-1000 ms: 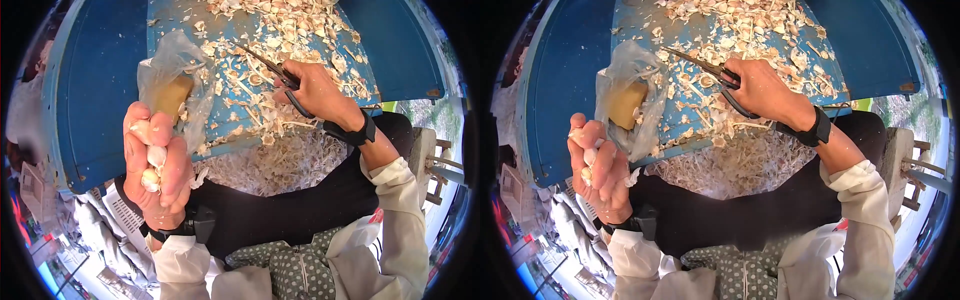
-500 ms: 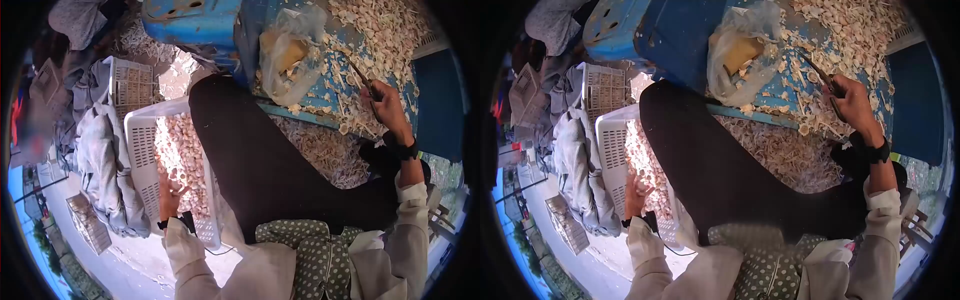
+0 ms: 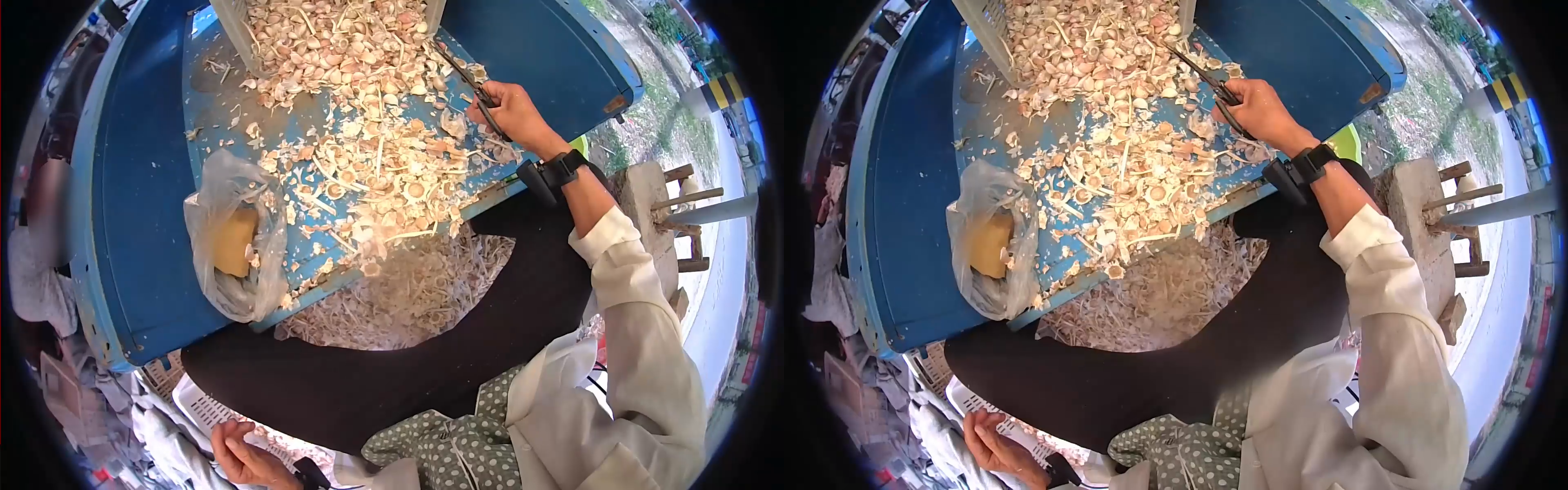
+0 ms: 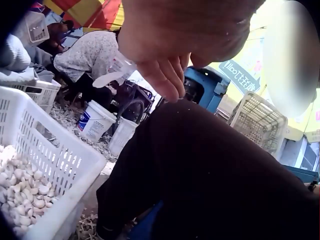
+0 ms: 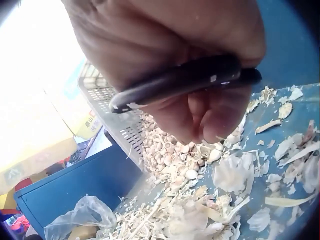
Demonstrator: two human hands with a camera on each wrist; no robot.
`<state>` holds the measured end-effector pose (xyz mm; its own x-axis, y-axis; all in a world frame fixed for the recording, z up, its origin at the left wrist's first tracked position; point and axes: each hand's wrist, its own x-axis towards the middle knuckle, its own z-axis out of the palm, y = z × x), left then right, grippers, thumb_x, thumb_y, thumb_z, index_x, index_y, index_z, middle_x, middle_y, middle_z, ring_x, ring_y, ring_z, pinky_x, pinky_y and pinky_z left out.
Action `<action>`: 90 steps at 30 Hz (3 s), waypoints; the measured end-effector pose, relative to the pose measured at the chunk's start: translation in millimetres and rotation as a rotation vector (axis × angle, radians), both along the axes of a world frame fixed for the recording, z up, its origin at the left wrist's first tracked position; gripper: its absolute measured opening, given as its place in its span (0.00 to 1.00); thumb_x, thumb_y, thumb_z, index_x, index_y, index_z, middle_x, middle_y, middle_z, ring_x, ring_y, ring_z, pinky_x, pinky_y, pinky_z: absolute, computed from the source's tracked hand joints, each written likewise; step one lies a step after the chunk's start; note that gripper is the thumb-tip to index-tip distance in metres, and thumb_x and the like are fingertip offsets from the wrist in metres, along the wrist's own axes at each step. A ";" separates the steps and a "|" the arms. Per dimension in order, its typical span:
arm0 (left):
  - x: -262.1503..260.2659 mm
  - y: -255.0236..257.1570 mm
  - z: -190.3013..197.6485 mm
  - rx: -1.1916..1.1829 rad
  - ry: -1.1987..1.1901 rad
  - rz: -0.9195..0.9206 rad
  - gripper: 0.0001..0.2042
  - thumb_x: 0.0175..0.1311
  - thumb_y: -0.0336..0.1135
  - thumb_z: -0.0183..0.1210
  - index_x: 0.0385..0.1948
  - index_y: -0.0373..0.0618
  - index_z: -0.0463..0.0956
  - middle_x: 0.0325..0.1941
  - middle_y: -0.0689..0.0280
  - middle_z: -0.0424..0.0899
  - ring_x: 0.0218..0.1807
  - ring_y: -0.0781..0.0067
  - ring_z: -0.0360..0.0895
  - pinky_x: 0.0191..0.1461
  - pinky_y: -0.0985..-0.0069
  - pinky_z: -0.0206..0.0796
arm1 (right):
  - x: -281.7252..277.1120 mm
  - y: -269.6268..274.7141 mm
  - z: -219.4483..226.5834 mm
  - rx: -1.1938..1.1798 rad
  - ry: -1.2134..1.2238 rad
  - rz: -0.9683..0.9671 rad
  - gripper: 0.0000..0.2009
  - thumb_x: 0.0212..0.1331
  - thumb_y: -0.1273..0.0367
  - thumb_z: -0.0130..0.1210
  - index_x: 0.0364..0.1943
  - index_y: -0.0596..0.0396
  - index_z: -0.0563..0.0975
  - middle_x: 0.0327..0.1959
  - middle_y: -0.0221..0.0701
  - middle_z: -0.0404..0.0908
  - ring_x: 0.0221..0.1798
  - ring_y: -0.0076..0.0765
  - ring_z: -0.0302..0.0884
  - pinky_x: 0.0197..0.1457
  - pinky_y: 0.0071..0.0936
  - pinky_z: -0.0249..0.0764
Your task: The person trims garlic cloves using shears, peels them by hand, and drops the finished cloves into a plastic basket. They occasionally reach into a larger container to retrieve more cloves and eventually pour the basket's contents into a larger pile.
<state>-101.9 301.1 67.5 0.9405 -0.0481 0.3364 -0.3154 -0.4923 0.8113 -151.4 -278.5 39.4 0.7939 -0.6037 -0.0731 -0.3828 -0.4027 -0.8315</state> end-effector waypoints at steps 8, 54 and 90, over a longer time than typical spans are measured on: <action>110.2 -249.5 10.0 0.372 0.004 -0.789 0.20 0.65 0.41 0.52 0.53 0.36 0.73 0.63 0.48 0.68 0.65 0.50 0.64 0.67 0.62 0.55 | 20.7 16.7 -43.9 -0.239 -0.080 0.230 0.15 0.53 0.66 0.63 0.25 0.60 0.68 0.19 0.38 0.70 0.22 0.33 0.63 0.28 0.35 0.61; 70.9 -339.5 -57.6 -1.079 0.871 -0.389 0.12 0.63 0.23 0.55 0.47 0.29 0.70 0.46 0.57 0.78 0.47 0.71 0.78 0.51 0.79 0.75 | 22.5 41.3 5.1 -0.403 -0.048 0.580 0.21 0.43 0.58 0.67 0.24 0.61 0.71 0.19 0.42 0.76 0.24 0.53 0.74 0.28 0.39 0.69; 83.1 -345.1 -66.0 -1.182 0.988 -0.681 0.17 0.69 0.33 0.53 0.56 0.38 0.67 0.38 0.64 0.75 0.32 0.84 0.69 0.27 0.91 0.60 | 47.8 36.0 14.7 -0.407 -0.036 0.593 0.25 0.41 0.51 0.68 0.23 0.61 0.72 0.19 0.41 0.75 0.23 0.50 0.73 0.28 0.38 0.68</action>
<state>-18.8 -44.0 1.5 0.7139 -0.6762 -0.1819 0.6200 0.4898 0.6129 -103.6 -242.6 54.1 0.9942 -0.0439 0.0983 0.0213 -0.8150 -0.5790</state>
